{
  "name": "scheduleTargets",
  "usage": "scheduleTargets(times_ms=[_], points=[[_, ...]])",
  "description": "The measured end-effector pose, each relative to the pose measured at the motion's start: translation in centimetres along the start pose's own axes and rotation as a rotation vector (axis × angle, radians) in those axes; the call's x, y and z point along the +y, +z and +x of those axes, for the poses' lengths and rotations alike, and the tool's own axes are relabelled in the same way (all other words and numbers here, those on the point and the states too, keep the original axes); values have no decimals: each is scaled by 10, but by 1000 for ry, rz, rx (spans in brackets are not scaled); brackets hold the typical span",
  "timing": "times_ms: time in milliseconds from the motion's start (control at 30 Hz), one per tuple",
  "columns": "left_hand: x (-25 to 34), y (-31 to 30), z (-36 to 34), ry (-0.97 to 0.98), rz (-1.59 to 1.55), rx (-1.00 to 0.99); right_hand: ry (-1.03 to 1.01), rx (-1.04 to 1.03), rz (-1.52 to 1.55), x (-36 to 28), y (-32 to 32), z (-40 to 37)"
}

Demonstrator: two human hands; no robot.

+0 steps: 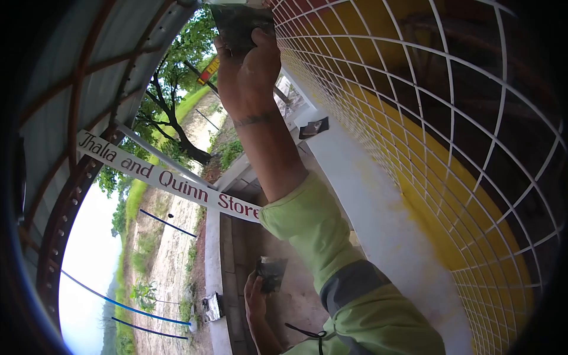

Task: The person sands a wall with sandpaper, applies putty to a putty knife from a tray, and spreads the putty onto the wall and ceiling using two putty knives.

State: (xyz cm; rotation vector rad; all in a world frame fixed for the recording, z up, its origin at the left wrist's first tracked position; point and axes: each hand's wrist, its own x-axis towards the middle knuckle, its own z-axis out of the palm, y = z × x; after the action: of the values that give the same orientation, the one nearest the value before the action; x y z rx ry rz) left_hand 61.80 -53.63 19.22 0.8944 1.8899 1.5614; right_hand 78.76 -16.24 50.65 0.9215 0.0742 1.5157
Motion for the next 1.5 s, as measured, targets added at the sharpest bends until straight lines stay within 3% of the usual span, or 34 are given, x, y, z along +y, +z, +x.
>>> scheduleTargets(times_ms=[133,233,400,633,733,833,933,1033,1200,1300,1400,1500], points=[[18,14,-5,-15,-3,34,-75,-59,116,20,-1,6],[30,22,-8,-23,-43,4,-13,-21,397,37,1,10],[38,24,-13,-31,-45,31,-49,-3,323,51,13,8],[33,19,-19,-50,-52,53,-28,-24,481,57,6,25],[41,26,-22,-55,-29,61,-80,-121,481,56,10,20],[41,25,-24,-29,-19,49,94,141,522,22,53,1],[3,5,-14,7,-7,81,8,213,424,11,80,-19],[-5,2,-11,11,3,102,59,-153,485,18,28,-27],[-1,21,-6,0,-17,45,246,142,21,-27,-23,-109],[-3,22,2,15,8,-48,230,205,-281,-58,-62,-128],[-2,26,15,52,19,-79,156,33,-702,-71,-67,-104],[3,23,19,49,26,-83,87,10,-1043,-80,-39,-66]])
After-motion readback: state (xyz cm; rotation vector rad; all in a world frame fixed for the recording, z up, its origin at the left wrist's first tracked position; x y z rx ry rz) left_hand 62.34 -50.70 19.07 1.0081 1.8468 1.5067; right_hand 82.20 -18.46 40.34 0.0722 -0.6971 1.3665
